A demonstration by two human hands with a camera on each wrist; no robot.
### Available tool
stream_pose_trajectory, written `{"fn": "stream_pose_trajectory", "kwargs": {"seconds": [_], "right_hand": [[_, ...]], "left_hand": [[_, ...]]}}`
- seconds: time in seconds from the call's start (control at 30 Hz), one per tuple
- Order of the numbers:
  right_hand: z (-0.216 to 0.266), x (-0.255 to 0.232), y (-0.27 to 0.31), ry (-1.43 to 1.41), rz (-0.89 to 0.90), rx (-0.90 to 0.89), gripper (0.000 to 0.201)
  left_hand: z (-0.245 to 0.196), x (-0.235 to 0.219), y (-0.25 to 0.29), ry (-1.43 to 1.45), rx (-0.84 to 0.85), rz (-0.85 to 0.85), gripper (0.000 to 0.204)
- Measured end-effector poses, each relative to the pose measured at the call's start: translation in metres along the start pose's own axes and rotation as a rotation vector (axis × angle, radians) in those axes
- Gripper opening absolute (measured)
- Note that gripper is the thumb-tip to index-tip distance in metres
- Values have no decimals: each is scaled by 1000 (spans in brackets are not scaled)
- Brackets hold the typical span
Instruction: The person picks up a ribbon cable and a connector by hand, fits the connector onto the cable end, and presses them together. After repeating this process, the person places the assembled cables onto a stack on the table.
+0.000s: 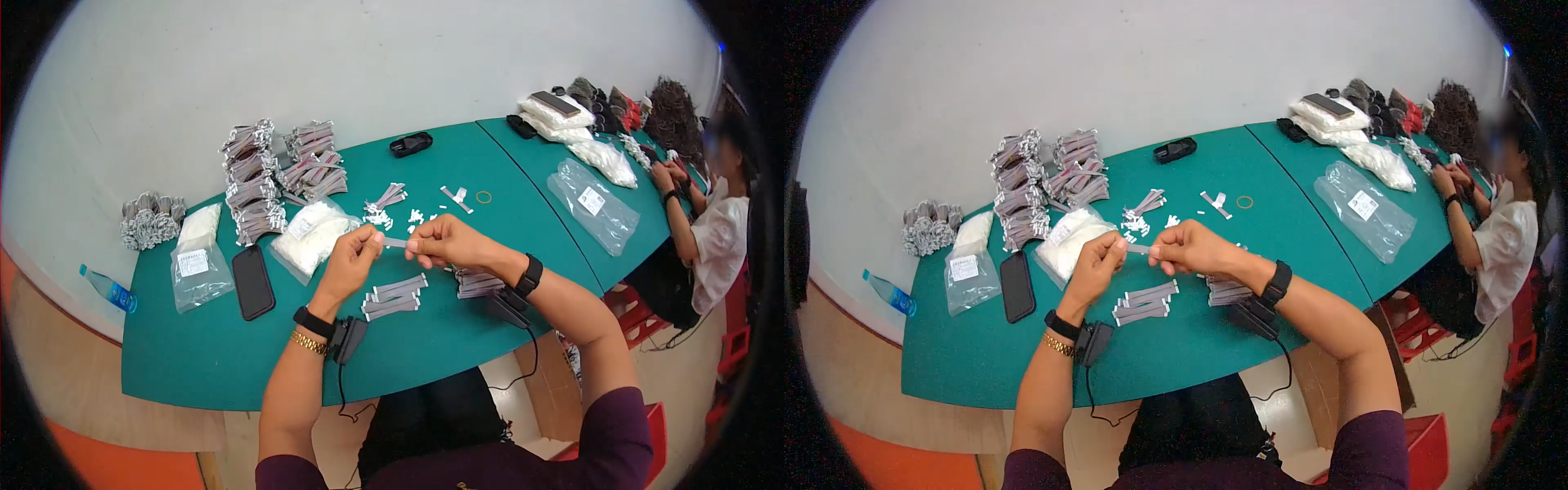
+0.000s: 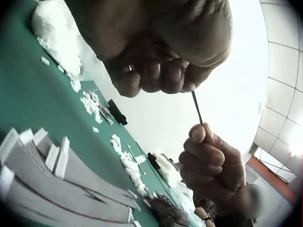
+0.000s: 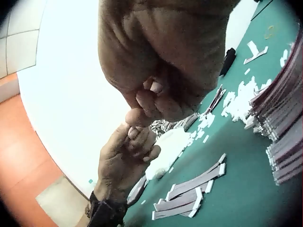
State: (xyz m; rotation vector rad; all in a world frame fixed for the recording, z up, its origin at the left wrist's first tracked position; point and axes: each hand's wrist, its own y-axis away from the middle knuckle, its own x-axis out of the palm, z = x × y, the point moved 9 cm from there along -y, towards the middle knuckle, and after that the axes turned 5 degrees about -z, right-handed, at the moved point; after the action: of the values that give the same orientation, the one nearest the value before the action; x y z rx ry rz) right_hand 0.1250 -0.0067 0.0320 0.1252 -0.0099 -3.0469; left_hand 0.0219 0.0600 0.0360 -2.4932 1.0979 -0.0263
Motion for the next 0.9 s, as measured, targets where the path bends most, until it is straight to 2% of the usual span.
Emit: {"fn": "stream_pose_trajectory", "kwargs": {"seconds": [0.03,0.13,0.23,0.33,0.37,0.43,0.53,0.67,0.77,0.87,0.9], "right_hand": [[-2,-3,2,-16,-28,1,22],[2,-6,11,102,-80,-25,22],[-5,-3,14,117,-80,-91,20],[-11,-3,13,328,-149,-212,17],[-13,0,14,377,-162,-196,16],[-18,10,15,472,-178,-156,15],[-17,27,11,650,-111,-353,17],[-4,18,16,717,-188,-418,17],[1,-15,22,670,-300,-178,17],[6,-46,33,642,-324,-199,16],[8,-55,38,712,-329,-165,14]], "left_hand": [[6,-5,1,57,-98,-17,29],[5,-5,3,-5,-124,96,32],[4,-5,7,-201,-147,191,35],[11,-20,2,-350,-84,96,37],[21,-26,-1,-199,-167,38,38],[23,-25,-3,-231,-116,13,39],[23,-26,-3,-243,-70,-40,39],[17,-24,-2,-280,-28,-62,36],[15,-9,0,-272,32,29,30],[15,1,3,-309,-38,78,24],[16,4,3,-310,-37,90,23]]}}
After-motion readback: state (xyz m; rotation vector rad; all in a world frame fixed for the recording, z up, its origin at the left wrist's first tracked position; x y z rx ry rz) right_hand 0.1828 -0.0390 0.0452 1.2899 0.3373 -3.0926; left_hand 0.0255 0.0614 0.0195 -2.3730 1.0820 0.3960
